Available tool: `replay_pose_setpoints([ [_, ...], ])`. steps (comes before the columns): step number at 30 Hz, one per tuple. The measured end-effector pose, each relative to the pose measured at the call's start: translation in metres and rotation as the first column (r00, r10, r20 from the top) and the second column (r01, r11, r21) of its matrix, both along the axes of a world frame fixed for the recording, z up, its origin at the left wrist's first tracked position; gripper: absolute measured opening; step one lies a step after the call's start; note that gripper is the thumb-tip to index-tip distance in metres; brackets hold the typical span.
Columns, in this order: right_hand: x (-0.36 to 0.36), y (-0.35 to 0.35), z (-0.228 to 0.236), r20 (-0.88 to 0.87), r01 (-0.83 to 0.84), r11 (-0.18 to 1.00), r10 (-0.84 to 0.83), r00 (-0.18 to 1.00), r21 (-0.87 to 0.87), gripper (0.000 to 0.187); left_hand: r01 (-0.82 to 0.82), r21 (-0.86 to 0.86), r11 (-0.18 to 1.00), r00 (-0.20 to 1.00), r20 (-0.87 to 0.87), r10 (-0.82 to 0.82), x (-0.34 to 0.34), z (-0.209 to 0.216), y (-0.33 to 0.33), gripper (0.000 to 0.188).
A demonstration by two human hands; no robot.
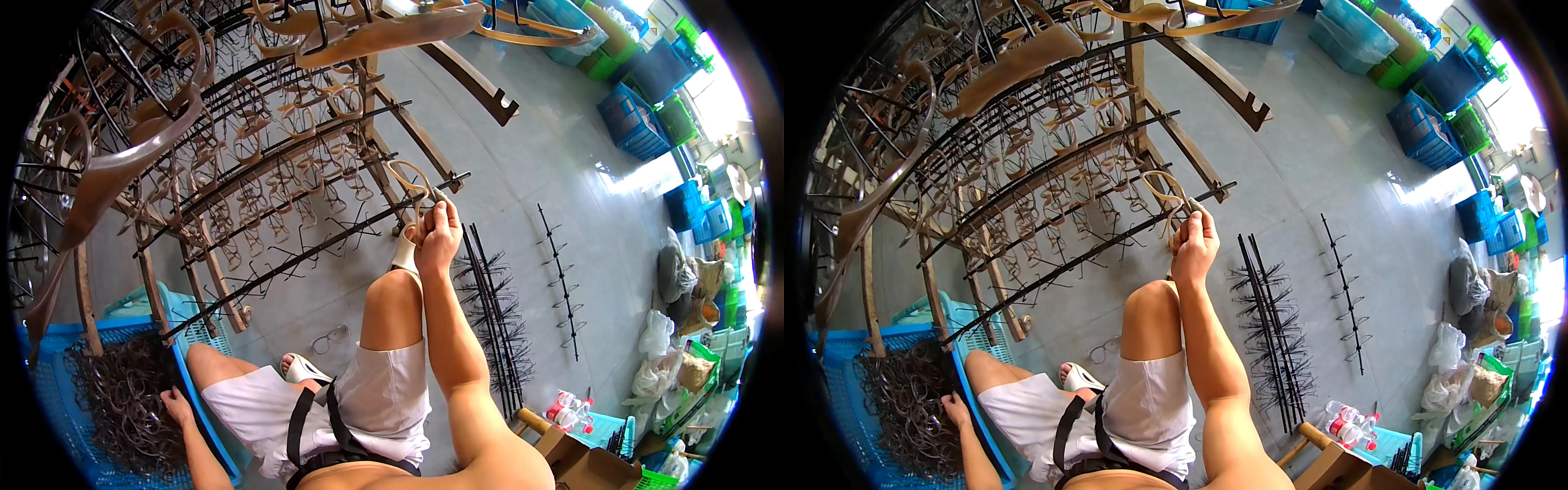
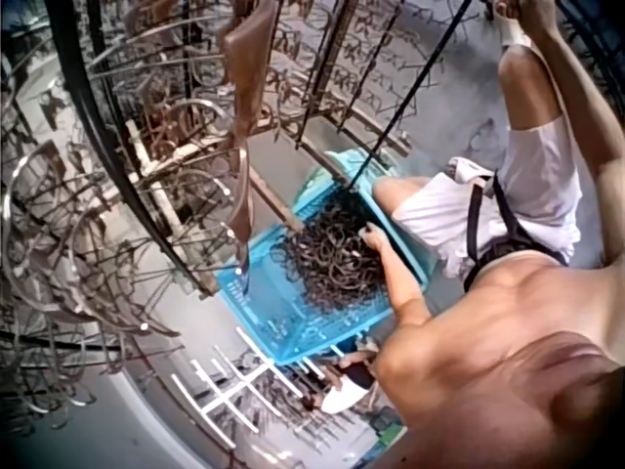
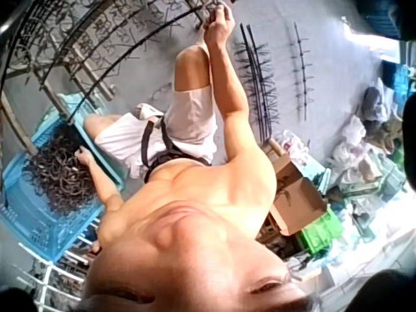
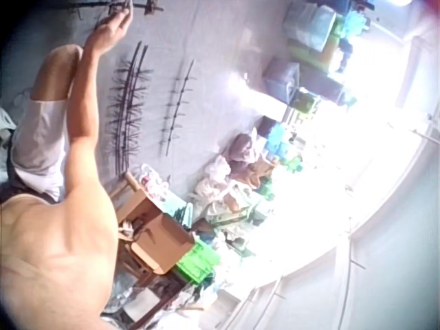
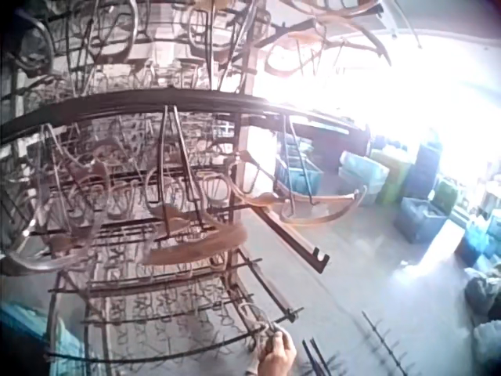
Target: The person sits on the floor and repeatedly picks up metal wire loops from a blue basket, then attaches them to a metal rack structure. The person handles the loops one at a time, hooking them onto horizontal bars of the rack.
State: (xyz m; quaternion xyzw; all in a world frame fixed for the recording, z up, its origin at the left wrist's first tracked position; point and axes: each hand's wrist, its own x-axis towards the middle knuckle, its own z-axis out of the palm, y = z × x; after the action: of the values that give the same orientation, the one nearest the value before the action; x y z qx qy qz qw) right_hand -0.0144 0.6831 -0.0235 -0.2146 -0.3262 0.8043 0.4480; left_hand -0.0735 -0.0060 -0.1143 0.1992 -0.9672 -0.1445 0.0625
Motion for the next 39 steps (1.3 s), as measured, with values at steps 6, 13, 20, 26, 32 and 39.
replay_pose_setpoints([
  [6,-0.003,0.001,0.007,0.063,-0.089,0.996,0.088,0.994,0.013,0.019,0.012,0.160,0.987,0.994,0.103,-0.028,-0.007,-0.005,-0.007,0.044],
  [13,-0.004,0.005,0.009,0.065,-0.205,0.979,0.204,0.977,0.007,0.017,-0.150,0.192,0.970,0.978,0.174,0.117,-0.035,-0.034,-0.037,0.048],
  [20,-0.001,0.007,0.030,0.200,-0.285,0.958,0.287,0.937,-0.039,0.014,-0.141,0.140,0.980,0.975,0.191,0.113,-0.040,-0.061,-0.049,0.065],
  [26,-0.007,-0.010,0.018,0.230,-0.051,0.996,0.034,0.973,0.068,0.017,-0.185,0.266,0.946,0.978,0.148,0.149,-0.030,0.003,0.029,0.064],
  [32,-0.008,-0.021,0.003,0.310,-0.084,0.952,-0.012,0.951,0.296,0.021,-0.205,0.298,0.932,0.978,0.019,0.209,-0.027,-0.009,0.013,0.071],
  [39,-0.006,-0.016,0.002,0.338,-0.086,0.940,-0.032,0.941,0.329,0.022,-0.109,0.260,0.959,0.992,-0.028,0.120,-0.027,-0.022,-0.003,0.061],
])
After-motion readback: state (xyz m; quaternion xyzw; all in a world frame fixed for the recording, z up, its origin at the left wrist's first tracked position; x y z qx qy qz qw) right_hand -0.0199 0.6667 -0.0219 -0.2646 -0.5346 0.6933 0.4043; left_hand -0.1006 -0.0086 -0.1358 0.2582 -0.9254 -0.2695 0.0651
